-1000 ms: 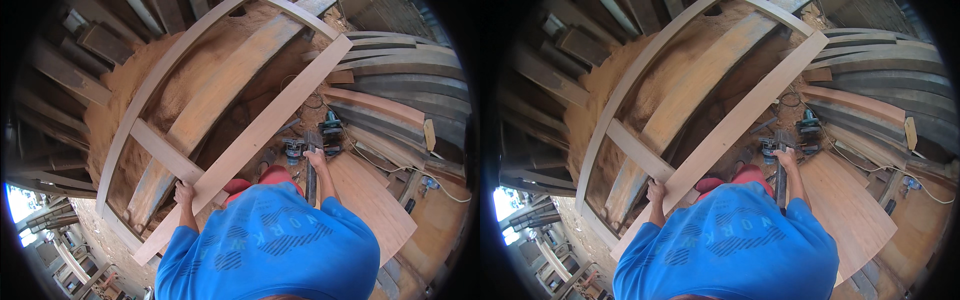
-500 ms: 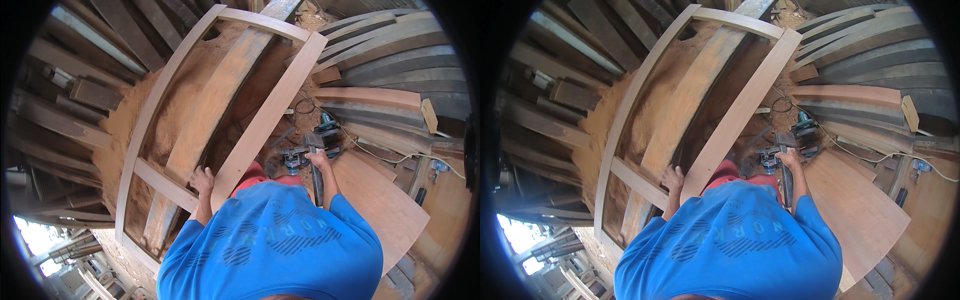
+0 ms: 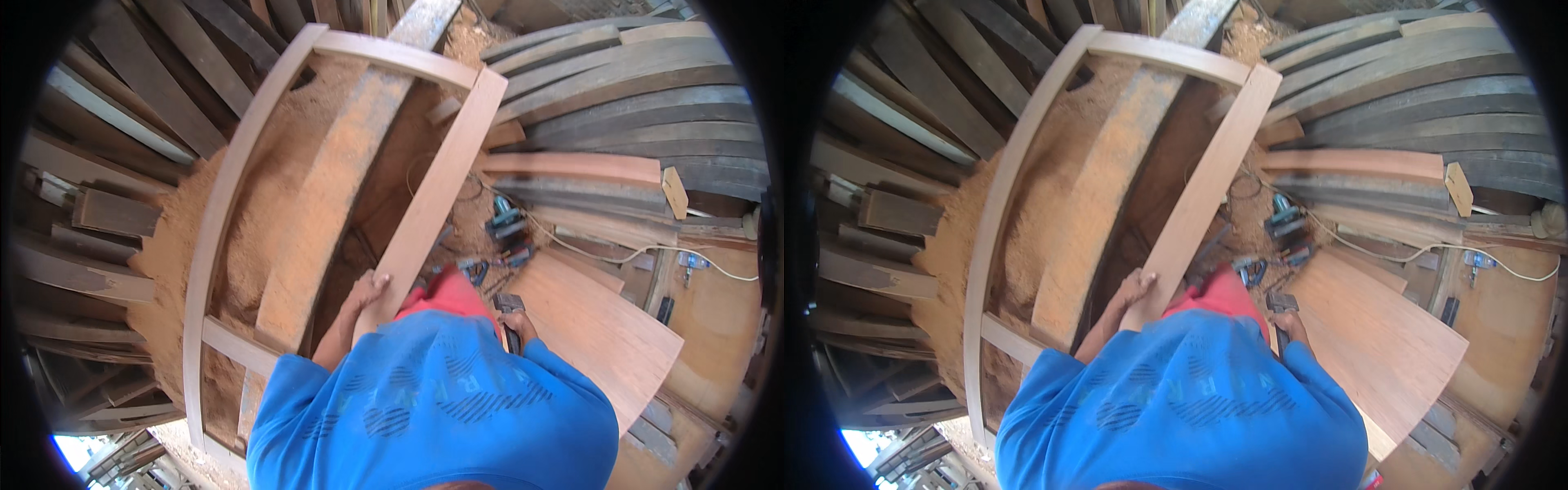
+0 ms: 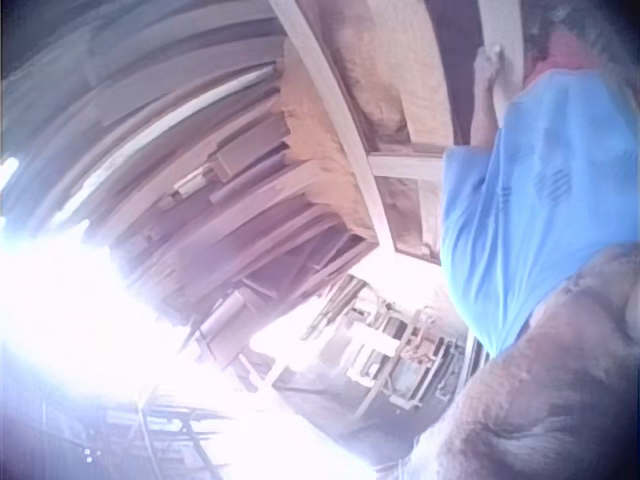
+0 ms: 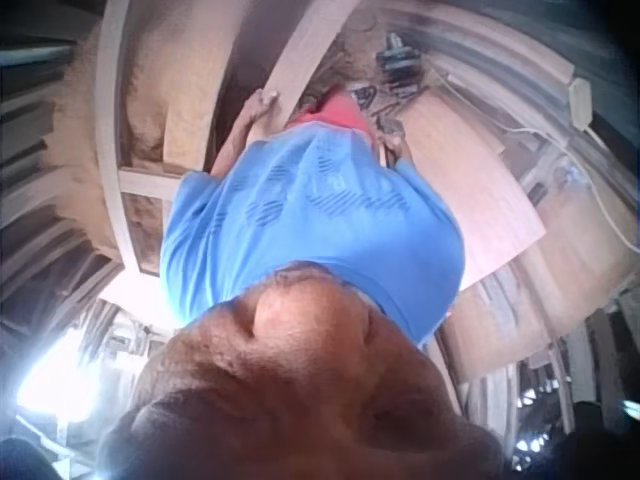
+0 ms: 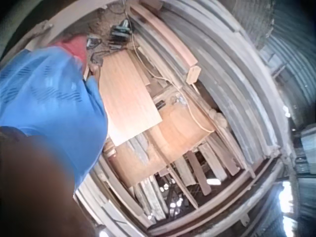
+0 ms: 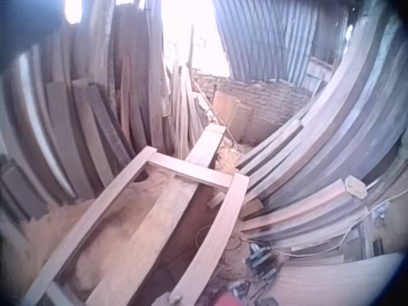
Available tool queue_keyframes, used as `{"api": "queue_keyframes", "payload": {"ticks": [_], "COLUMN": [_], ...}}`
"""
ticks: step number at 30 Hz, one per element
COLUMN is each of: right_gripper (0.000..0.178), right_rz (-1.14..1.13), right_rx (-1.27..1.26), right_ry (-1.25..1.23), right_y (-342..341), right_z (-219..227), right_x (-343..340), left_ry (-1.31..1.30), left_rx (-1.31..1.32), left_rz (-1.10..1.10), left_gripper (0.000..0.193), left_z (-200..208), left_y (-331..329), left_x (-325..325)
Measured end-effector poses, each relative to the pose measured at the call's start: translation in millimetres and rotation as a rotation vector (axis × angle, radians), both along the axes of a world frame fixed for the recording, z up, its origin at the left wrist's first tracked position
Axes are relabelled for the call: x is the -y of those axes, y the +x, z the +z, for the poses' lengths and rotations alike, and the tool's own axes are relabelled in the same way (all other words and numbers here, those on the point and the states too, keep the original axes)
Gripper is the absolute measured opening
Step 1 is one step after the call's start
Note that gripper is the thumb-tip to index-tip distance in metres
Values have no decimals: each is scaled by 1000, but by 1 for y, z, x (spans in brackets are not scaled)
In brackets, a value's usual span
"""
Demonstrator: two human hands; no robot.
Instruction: The person assembles a wooden frame by hammering nails into joints, marking and cutting planks with a circular saw, and smoothing edges with a hand file. The person handles planks, a hammer, a circular saw, and a file to join and finish the frame components.
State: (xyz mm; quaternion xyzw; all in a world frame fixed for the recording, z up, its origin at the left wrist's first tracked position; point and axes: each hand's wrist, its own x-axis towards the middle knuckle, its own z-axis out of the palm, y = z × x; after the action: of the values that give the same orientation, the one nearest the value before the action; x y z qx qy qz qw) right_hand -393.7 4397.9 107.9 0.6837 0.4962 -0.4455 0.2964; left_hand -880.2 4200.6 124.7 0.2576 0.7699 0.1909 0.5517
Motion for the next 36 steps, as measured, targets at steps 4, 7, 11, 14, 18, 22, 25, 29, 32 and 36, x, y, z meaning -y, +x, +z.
{"api": "queue_keyframes", "payload": {"ticks": [4, 7, 11, 14, 18, 22, 25, 29, 32, 36], "right_gripper": [31, 28, 25, 23, 19, 14, 19, 25, 25, 32], "right_rz": [126, 87, 59, 43, -6, 31, 174, 472, 613, 858], "right_rx": [-66, -44, -64, -114, -219, -330, -497, -491, -566, -574], "right_ry": [118, 98, 114, 140, 180, 303, 393, 517, 511, 660], "right_y": [43, 27, -10, -37, -89, -149, -185, -280, -341, -402], "right_z": [-20, -11, 15, 33, 63, 85, 67, 114, 141, 134], "right_x": [17, -9, -75, -142, -245, -362, -471, -577, -634, -687], "left_ry": [-2, -19, -20, -129, 47, 166, 225, 136, -65, -218], "left_rx": [42, 46, 71, 120, 125, -40, -119, -325, -341, -215], "left_rz": [0, -29, -30, -67, 270, 442, 541, 445, 337, 312], "left_gripper": [82, 83, 87, 92, 97, 86, 75, 79, 82, 78], "left_z": [2, 11, 7, 14, 4, 47, 60, 30, 43, 45], "left_y": [0, -8, -12, -23, -42, -61, -62, -46, -32, -20], "left_x": [5, 0, -4, -17, -71, -202, -299, -387, -422, -423]}}
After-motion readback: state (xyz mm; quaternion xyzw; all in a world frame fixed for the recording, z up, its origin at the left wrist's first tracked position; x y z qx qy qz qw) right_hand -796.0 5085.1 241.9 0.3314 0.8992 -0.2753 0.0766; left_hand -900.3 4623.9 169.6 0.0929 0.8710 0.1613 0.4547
